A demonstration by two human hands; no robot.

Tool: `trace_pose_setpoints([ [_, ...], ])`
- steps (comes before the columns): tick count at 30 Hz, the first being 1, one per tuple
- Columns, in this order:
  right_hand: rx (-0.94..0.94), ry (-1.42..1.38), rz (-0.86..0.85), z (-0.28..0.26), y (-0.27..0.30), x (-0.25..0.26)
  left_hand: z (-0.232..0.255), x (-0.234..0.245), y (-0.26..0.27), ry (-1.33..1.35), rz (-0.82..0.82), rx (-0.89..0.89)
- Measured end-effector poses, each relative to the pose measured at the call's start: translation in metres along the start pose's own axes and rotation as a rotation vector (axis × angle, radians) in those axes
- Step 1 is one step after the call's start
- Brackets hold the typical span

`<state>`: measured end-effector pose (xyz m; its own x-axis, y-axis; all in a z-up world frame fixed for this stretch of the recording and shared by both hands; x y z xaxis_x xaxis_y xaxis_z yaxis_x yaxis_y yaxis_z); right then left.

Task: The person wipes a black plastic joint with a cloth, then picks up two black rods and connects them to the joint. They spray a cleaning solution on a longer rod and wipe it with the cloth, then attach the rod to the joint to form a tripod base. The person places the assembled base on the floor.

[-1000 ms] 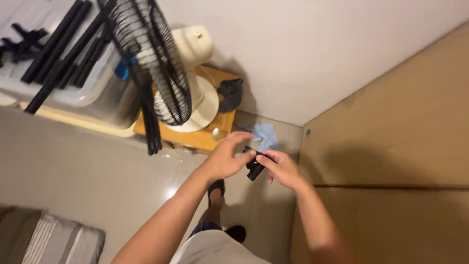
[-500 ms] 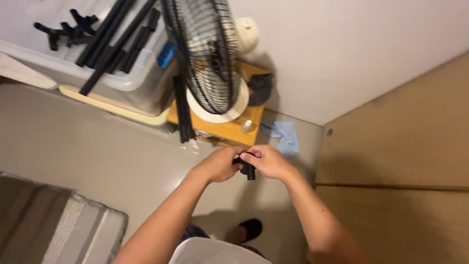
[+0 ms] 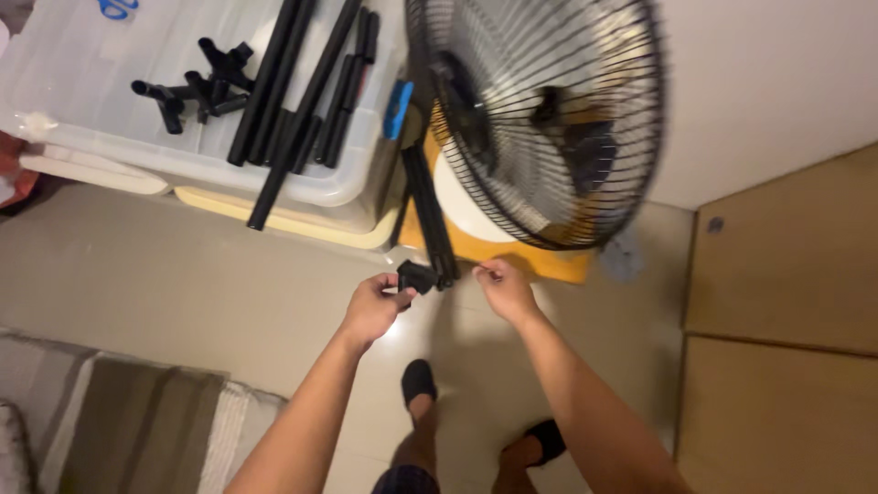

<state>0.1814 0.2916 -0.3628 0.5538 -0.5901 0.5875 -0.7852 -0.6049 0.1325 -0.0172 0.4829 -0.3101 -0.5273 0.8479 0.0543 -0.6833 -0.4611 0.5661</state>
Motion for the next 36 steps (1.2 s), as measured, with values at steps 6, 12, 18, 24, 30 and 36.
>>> trace_pose_setpoints([
  [6,-0.640,-0.063,-0.044,0.128,-0.009,-0.093,-0.049,0.036,-0.043,0.289,0.062,0.065],
  [12,-0.708,-0.229,0.096,0.185,-0.022,-0.136,-0.059,0.043,-0.056,0.359,0.057,0.101],
  [18,-0.952,-0.619,-0.039,0.202,-0.010,-0.184,-0.060,0.051,-0.059,0.397,0.057,0.093],
  [24,-0.944,-0.598,0.006,0.199,-0.011,-0.178,-0.070,0.055,-0.058,0.385,0.077,0.143],
  [30,-0.922,-0.639,-0.018,0.196,-0.012,-0.175,-0.083,0.052,-0.063,0.413,0.077,0.140],
  [36,-0.890,-0.618,0.001,0.195,-0.018,-0.170,-0.131,0.030,-0.089,0.615,0.036,0.263],
])
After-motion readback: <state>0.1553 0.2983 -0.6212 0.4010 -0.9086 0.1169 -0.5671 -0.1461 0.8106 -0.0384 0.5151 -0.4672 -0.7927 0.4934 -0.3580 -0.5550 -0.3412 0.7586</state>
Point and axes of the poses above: each hand's wrist, its own y-axis away from the middle knuckle, its own x-axis out of the back of the hand, z = x × y, the point moved 9 cm from there along -y, towards the middle knuckle, and after that the axes turned 1 degree about x, right-handed, at the moved point
